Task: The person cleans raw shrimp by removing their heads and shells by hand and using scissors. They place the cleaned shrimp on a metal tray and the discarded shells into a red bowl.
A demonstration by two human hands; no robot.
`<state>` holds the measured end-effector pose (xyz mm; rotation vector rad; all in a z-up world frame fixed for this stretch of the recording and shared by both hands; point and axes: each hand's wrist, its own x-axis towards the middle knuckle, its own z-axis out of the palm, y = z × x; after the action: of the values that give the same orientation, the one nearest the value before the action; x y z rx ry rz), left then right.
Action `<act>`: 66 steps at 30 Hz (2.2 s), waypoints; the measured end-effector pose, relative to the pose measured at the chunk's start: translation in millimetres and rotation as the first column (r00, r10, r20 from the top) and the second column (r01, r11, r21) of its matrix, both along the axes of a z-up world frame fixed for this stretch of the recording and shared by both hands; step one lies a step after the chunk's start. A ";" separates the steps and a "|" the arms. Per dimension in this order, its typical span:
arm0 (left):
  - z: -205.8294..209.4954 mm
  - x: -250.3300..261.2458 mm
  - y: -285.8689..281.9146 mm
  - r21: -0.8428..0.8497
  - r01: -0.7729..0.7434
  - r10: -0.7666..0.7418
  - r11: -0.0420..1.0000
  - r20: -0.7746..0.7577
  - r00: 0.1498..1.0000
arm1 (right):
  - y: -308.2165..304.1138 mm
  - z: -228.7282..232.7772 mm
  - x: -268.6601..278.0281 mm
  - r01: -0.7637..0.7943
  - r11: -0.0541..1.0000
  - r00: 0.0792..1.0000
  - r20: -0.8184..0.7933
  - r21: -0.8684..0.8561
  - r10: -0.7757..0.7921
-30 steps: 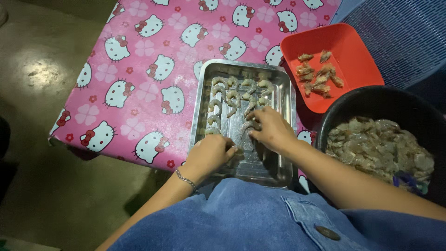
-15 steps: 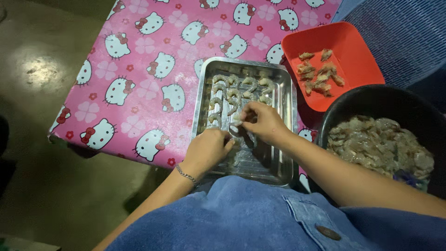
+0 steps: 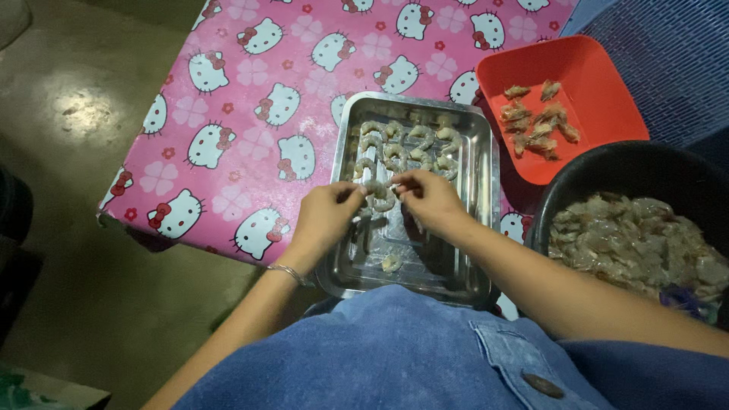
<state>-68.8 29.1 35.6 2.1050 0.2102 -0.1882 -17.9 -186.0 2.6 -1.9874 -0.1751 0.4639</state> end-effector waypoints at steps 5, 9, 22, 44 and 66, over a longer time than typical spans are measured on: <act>-44.7 24.5 -3.3 -0.348 0.020 -0.066 0.937 -0.121 0.990 | -8.8 33.6 -6.0 0.323 0.880 0.819 -0.569 0.348 -0.076; -59.0 25.7 -22.8 -0.400 0.016 -0.083 0.917 -0.151 0.985 | -18.8 30.6 -12.8 0.314 0.873 0.866 -0.490 0.373 -0.102; -37.2 15.0 -60.5 -0.084 0.175 -0.177 0.981 -0.017 0.984 | -58.1 29.5 -23.5 0.560 0.818 0.798 -0.347 0.128 -0.492; -4.2 -45.1 -37.4 0.294 0.471 -0.493 0.831 -0.003 0.870 | -28.8 5.1 -13.5 0.068 0.898 0.973 0.226 -0.435 0.036; -78.4 9.6 -64.3 -0.339 0.044 -0.134 0.940 -0.248 0.959 | -45.1 24.9 -42.7 0.237 0.970 0.907 -0.371 0.061 -0.198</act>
<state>-59.2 -35.2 -42.9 1.7499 0.2261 -0.5297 -60.6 -231.1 27.5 -1.7580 0.2494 0.6520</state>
